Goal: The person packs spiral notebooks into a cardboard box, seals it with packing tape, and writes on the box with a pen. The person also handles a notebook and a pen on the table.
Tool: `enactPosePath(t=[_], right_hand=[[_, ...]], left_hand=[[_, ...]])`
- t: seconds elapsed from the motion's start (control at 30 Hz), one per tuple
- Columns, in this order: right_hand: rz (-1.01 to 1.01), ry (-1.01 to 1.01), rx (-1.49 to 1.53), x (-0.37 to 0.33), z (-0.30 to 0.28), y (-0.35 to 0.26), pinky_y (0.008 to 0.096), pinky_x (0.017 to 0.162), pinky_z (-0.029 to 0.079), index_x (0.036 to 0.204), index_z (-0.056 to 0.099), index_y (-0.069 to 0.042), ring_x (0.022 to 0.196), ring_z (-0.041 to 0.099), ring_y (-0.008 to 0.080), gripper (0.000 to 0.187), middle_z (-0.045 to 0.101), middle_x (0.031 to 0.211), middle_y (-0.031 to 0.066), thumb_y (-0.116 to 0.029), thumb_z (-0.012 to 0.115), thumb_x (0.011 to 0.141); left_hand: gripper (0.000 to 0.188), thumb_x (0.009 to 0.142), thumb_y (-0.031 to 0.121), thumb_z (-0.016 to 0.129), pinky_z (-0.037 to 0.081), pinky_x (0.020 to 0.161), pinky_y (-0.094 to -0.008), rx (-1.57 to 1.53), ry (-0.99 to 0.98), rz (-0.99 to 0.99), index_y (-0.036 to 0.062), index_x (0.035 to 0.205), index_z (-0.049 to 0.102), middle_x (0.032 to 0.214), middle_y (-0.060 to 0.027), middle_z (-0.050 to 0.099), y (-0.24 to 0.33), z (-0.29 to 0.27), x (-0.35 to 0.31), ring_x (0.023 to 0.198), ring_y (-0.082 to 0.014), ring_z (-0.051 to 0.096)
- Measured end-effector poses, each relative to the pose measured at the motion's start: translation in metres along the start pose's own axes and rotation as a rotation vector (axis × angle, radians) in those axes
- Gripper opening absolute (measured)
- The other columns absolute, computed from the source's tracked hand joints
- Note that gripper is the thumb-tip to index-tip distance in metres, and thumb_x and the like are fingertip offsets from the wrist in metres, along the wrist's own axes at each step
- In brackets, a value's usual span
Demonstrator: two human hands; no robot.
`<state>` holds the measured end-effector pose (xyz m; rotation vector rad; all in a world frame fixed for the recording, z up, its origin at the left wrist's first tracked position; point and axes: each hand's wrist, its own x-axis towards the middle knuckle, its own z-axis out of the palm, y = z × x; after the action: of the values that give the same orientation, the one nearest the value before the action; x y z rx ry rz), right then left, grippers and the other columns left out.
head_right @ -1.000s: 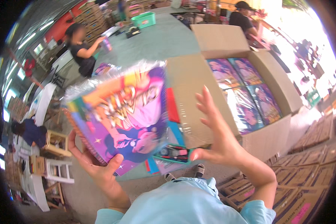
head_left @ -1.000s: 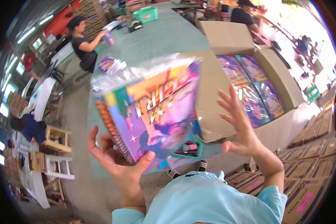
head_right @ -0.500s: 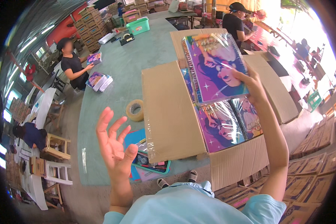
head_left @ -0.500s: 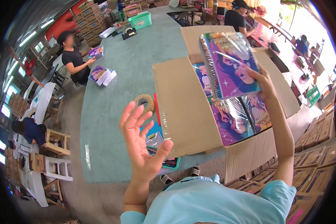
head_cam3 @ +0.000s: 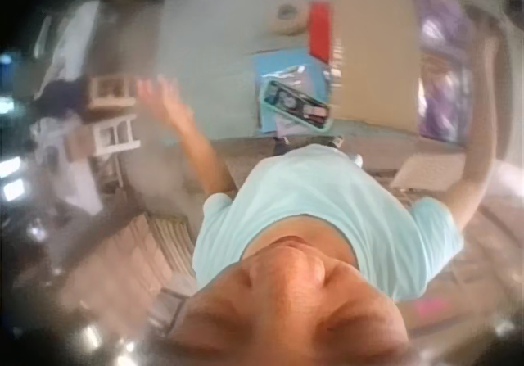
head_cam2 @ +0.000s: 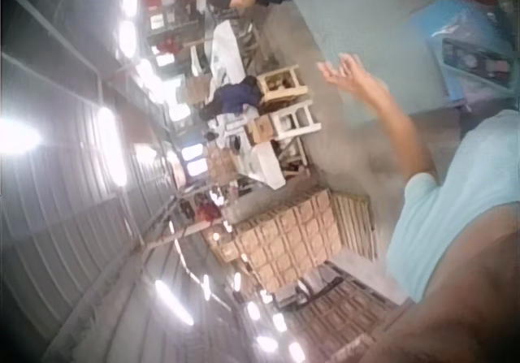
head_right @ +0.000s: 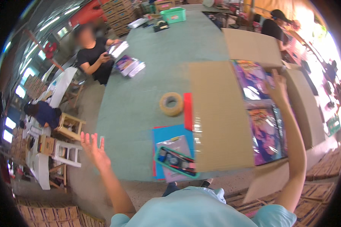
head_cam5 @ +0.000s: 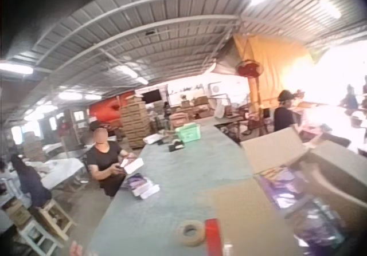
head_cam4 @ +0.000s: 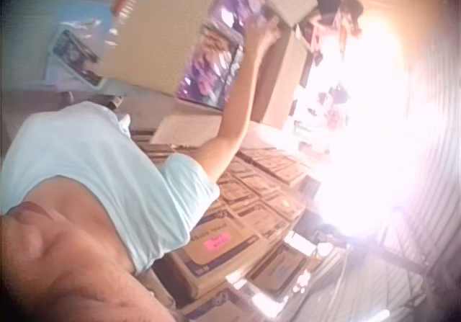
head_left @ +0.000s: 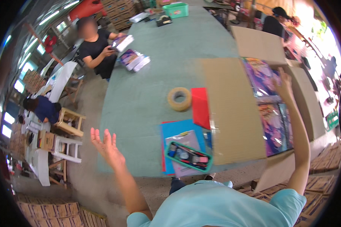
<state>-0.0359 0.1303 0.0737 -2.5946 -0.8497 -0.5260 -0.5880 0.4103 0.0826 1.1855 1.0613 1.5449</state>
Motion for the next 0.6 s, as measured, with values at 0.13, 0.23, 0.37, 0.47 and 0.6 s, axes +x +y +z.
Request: enactPosePath(t=[0.13, 0.23, 0.37, 0.47, 0.6], right_hand=[[0.049, 0.149, 0.376, -0.03, -0.071, -0.091, 0.0355, 0.095, 0.042, 0.132, 0.048, -0.004, 0.116, 0.048, 0.0237, 0.051, 0.049, 0.129, 0.0132, -0.031, 0.06, 0.09], [-0.144, 0.309, 0.46, -0.075, -0.12, -0.165, 0.0331, 0.089, 0.046, 0.124, 0.054, -0.002, 0.108, 0.052, 0.0202, 0.043, 0.055, 0.119, 0.0102, -0.027, 0.06, 0.09], [-0.443, 0.224, 0.423, -0.146, -0.137, -0.29, 0.0365, 0.079, 0.048, 0.103, 0.066, -0.003, 0.092, 0.059, 0.0264, 0.027, 0.062, 0.098, 0.014, -0.022, 0.064, 0.084], [-0.665, -0.048, 0.471, -0.155, -0.121, -0.382, 0.0407, 0.073, 0.048, 0.1, 0.067, -0.004, 0.081, 0.06, 0.0297, 0.04, 0.063, 0.093, 0.0147, -0.035, 0.071, 0.075], [-0.667, -0.258, 0.561, -0.14, -0.072, -0.451, 0.0405, 0.076, 0.048, 0.104, 0.067, -0.006, 0.088, 0.059, 0.0323, 0.044, 0.062, 0.101, 0.0147, -0.029, 0.076, 0.068]], left_hand=[[0.065, 0.086, 0.025, 0.064, 0.036, 0.097, -0.0434, 0.033, 0.228, -0.067, 0.0137, 0.14, 0.028, 0.141, -0.0112, 0.026, -0.049, -0.07, 0.08, 0.125, -0.026, 0.036], [0.066, 0.086, 0.024, 0.063, 0.036, 0.097, -0.0439, 0.063, 0.261, -0.152, 0.0135, 0.14, 0.026, 0.141, -0.0125, 0.025, -0.095, -0.103, 0.136, 0.125, -0.0256, 0.036], [0.07, 0.086, 0.027, 0.062, 0.036, 0.098, -0.0454, 0.061, 0.131, -0.325, 0.0135, 0.142, 0.022, 0.143, -0.0143, 0.022, -0.135, -0.108, 0.197, 0.126, -0.0266, 0.036], [0.073, 0.087, 0.03, 0.061, 0.036, 0.098, -0.0459, 0.061, 0.048, -0.404, 0.0143, 0.144, 0.02, 0.144, -0.0148, 0.021, -0.169, -0.089, 0.232, 0.126, -0.0274, 0.036], [0.077, 0.086, 0.034, 0.061, 0.034, 0.101, -0.0488, 0.038, -0.033, -0.486, 0.0131, 0.145, 0.016, 0.145, -0.0138, 0.023, -0.199, -0.066, 0.261, 0.127, -0.0296, 0.034]])
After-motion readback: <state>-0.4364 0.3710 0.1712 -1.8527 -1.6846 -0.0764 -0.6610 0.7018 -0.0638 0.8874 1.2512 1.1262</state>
